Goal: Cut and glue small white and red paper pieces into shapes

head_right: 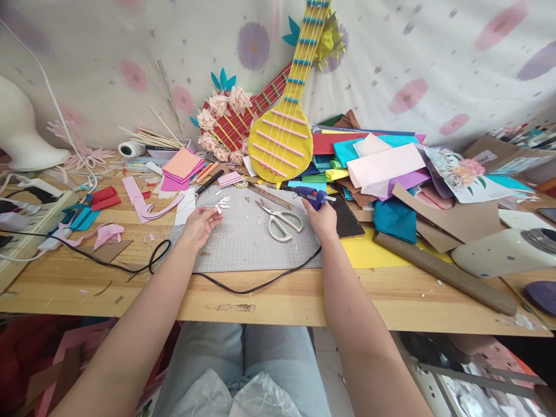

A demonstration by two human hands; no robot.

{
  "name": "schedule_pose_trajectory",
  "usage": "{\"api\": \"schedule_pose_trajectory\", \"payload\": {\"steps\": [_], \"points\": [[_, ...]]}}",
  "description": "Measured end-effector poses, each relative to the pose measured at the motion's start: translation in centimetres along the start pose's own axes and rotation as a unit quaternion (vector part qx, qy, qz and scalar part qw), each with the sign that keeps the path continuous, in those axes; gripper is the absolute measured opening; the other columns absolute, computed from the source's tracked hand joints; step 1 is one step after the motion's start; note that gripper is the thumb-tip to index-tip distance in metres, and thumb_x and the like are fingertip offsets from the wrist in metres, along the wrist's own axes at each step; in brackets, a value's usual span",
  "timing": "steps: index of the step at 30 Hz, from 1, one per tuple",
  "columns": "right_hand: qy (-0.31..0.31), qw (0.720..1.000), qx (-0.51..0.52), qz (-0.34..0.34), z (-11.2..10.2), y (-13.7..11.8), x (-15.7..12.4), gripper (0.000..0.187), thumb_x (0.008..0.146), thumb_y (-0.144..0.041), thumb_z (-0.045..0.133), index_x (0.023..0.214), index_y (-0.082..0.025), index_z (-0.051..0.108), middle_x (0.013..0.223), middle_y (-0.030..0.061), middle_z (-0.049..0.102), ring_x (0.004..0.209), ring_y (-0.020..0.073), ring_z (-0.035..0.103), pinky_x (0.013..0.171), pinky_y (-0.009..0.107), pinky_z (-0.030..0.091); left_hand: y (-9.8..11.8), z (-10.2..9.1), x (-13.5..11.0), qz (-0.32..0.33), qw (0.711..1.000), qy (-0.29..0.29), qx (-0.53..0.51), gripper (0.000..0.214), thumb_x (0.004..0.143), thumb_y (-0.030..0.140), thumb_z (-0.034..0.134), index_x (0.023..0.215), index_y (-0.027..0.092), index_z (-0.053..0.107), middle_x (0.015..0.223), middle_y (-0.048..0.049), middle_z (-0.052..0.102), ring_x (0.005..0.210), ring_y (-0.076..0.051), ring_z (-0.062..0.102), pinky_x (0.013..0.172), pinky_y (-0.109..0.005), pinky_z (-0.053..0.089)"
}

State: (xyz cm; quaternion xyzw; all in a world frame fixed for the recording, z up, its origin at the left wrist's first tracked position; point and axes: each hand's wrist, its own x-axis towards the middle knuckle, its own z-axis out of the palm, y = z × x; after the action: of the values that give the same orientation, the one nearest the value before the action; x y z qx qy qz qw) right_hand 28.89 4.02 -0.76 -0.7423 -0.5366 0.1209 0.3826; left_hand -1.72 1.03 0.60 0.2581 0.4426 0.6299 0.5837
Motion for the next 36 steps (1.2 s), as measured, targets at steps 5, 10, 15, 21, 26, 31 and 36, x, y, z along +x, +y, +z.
{"api": "schedule_pose_trajectory", "payload": {"steps": [5, 10, 15, 21, 26, 31, 36], "points": [[0.005, 1.000, -0.012, 0.006, 0.2, -0.2, 0.0, 0.057, 0.068, -0.062, 0.048, 0.086, -0.012, 0.065, 0.074, 0.0135, 0.066, 0.077, 0.0265, 0.061, 0.070, 0.036, 0.043, 0.0, 0.1, 0.0, 0.009, 1.000, -0.001, -0.011, 0.034, 0.058, 0.013, 0.067, 0.071, 0.019, 0.036, 0.066, 0.0022, 0.063, 0.061, -0.009, 0.060, 0.081, -0.035, 0.047], [-0.002, 0.998, -0.060, 0.023, 0.6, -1.2, 0.0, 0.053, 0.071, -0.057, 0.048, 0.089, -0.011, 0.063, 0.084, 0.0176, 0.066, 0.085, 0.0297, 0.061, 0.074, 0.037, 0.043, -0.2, 0.7, -0.3, 0.008, 1.000, -0.016, -0.025, 0.036, 0.057, 0.012, 0.068, 0.070, 0.019, 0.035, 0.061, 0.0039, 0.061, 0.059, -0.009, 0.058, 0.077, -0.034, 0.048], [0.010, 1.000, -0.027, 0.009, 0.6, -1.2, -0.1, 0.054, 0.066, -0.055, 0.056, 0.099, -0.013, 0.055, 0.088, 0.0127, 0.064, 0.084, 0.0253, 0.059, 0.075, 0.037, 0.043, -0.7, 1.0, -0.5, 0.008, 0.999, -0.032, -0.040, 0.038, 0.056, 0.010, 0.069, 0.071, 0.019, 0.035, 0.059, 0.0050, 0.060, 0.057, -0.009, 0.058, 0.075, -0.034, 0.048], [0.259, 0.953, 0.041, -0.150, -2.2, -2.9, -1.3, 0.053, 0.070, -0.052, 0.056, 0.106, -0.016, 0.045, 0.101, 0.0120, 0.054, 0.099, 0.0246, 0.049, 0.087, 0.044, 0.038, -1.2, 0.8, -0.2, 0.013, 0.999, -0.024, -0.045, 0.041, 0.054, 0.010, 0.070, 0.073, 0.020, 0.035, 0.060, 0.0058, 0.060, 0.056, -0.009, 0.057, 0.076, -0.036, 0.049], [0.185, 0.947, 0.126, -0.230, -2.1, -7.1, -3.8, 0.033, 0.078, -0.041, 0.050, 0.102, -0.019, 0.044, 0.095, 0.0090, 0.053, 0.090, 0.0192, 0.054, 0.082, 0.039, 0.043, -1.4, 0.8, -0.2, 0.032, 0.998, -0.013, -0.045, 0.044, 0.053, 0.011, 0.071, 0.075, 0.020, 0.033, 0.062, 0.0064, 0.059, 0.056, -0.009, 0.057, 0.076, -0.038, 0.049], [-0.148, 0.943, 0.227, -0.195, 2.9, -10.8, -5.7, 0.024, 0.073, -0.033, 0.055, 0.091, -0.019, 0.045, 0.079, 0.0016, 0.058, 0.070, 0.0119, 0.057, 0.068, 0.028, 0.047, -1.3, 1.0, -0.4, 0.044, 0.998, -0.013, -0.037, 0.045, 0.052, 0.014, 0.072, 0.074, 0.020, 0.033, 0.065, 0.0054, 0.059, 0.060, -0.009, 0.057, 0.076, -0.036, 0.047], [-0.300, 0.925, 0.146, -0.181, 6.5, -13.6, -7.6, 0.032, 0.064, -0.032, 0.064, 0.089, -0.018, 0.049, 0.085, 0.0014, 0.061, 0.067, 0.0106, 0.057, 0.062, 0.025, 0.044, -1.4, 0.9, -0.4, 0.055, 0.998, -0.012, -0.036, 0.048, 0.047, 0.014, 0.074, 0.072, 0.020, 0.033, 0.069, 0.0040, 0.061, 0.065, -0.010, 0.060, 0.077, -0.029, 0.043]]}}
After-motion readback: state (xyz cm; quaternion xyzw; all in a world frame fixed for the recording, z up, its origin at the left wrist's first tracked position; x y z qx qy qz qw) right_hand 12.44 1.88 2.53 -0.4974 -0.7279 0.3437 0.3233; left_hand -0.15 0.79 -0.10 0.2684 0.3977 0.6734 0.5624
